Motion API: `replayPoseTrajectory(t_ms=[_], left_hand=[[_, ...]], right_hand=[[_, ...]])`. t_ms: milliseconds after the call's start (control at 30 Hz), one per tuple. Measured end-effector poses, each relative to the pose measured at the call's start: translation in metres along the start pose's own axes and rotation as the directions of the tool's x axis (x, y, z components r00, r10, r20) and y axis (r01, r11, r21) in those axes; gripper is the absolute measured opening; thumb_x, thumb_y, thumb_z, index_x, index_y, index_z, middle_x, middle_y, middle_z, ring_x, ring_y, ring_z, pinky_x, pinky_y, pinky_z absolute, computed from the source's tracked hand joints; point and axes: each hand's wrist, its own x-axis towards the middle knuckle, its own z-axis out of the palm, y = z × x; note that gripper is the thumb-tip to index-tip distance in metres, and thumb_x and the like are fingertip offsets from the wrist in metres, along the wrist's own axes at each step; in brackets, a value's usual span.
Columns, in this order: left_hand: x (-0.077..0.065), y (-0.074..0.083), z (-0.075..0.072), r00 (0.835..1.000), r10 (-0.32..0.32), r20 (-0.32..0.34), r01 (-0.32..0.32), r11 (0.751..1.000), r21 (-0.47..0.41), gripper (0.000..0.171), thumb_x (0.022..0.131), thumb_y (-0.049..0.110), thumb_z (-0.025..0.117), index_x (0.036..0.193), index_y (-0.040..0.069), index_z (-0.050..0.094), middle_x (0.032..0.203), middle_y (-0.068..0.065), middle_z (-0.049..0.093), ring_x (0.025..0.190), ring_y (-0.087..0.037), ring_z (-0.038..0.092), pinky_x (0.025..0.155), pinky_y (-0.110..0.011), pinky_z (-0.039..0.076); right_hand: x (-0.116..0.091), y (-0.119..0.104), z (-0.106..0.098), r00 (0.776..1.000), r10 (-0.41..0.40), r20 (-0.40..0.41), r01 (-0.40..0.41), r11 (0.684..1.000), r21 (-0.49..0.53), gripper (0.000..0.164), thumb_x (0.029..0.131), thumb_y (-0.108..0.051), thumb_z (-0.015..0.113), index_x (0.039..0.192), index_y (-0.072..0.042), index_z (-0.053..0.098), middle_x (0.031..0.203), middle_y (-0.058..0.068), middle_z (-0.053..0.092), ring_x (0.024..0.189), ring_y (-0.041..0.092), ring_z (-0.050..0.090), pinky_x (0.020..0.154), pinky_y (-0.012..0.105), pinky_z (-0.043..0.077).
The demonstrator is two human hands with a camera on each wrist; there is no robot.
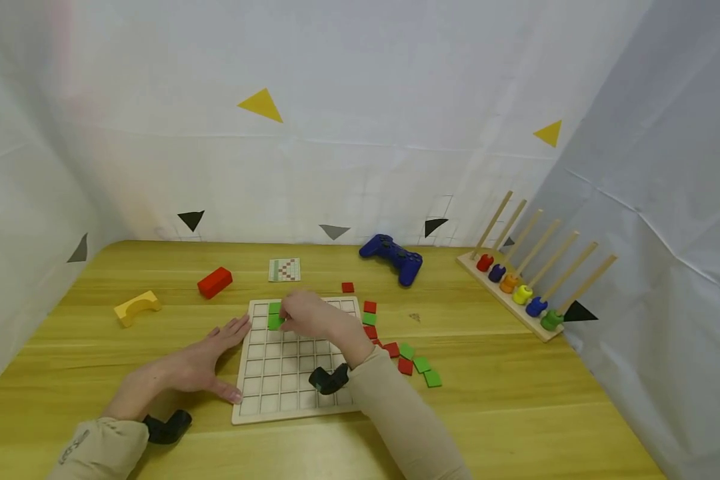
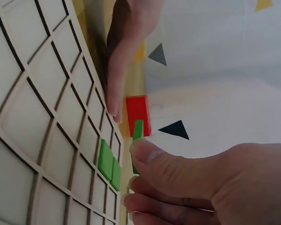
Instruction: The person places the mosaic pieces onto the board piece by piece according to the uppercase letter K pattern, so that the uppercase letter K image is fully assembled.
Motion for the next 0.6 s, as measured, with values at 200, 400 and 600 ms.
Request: replayPoseTrajectory(t_ms=[200, 400, 600], left_hand=[[0.001, 0.0, 0.0, 1.0, -0.005, 0.006, 0.005, 1.0, 0.003, 0.126, 0.069, 0.046, 0.088, 0.16, 0.002, 0.012, 0.167, -0.021, 0.001, 0.151, -0.049, -0.001, 0.116, -0.071, 0.003], [0.001, 0.0, 0.0, 1.0, -0.003, 0.005, 0.003, 1.0, 0.001, 0.126, 0.07, 0.046, 0.088, 0.16, 0.002, 0.012, 0.167, -0.021, 0.001, 0.151, -0.049, -0.002, 0.116, -0.071, 0.002], [0.0, 0.0, 0.0, 1.0, -0.003, 0.004, 0.003, 1.0, -0.005, 0.126, 0.069, 0.045, 0.088, 0.16, 0.002, 0.012, 0.167, -0.02, 0.0, 0.151, -0.049, -0.002, 0.116, -0.071, 0.002]], right_hand=[[0.004, -0.001, 0.008, 1.0, -0.015, 0.022, 0.015, 1.0, 0.021, 0.018, 0.095, -0.024, 0.07, 0.105, -0.009, 0.072, 0.102, 0.0, 0.068, 0.088, 0.009, 0.061, 0.077, 0.019, 0.051], [0.007, -0.001, 0.014, 0.999, -0.001, 0.045, -0.001, 0.999, 0.034, 0.017, 0.096, -0.025, 0.069, 0.105, -0.011, 0.072, 0.101, -0.001, 0.067, 0.085, 0.008, 0.059, 0.075, 0.02, 0.051], [0.009, -0.002, 0.017, 0.999, 0.01, 0.053, -0.01, 1.0, -0.001, 0.018, 0.096, -0.026, 0.068, 0.106, -0.012, 0.072, 0.101, -0.002, 0.066, 0.086, 0.009, 0.058, 0.074, 0.02, 0.05]])
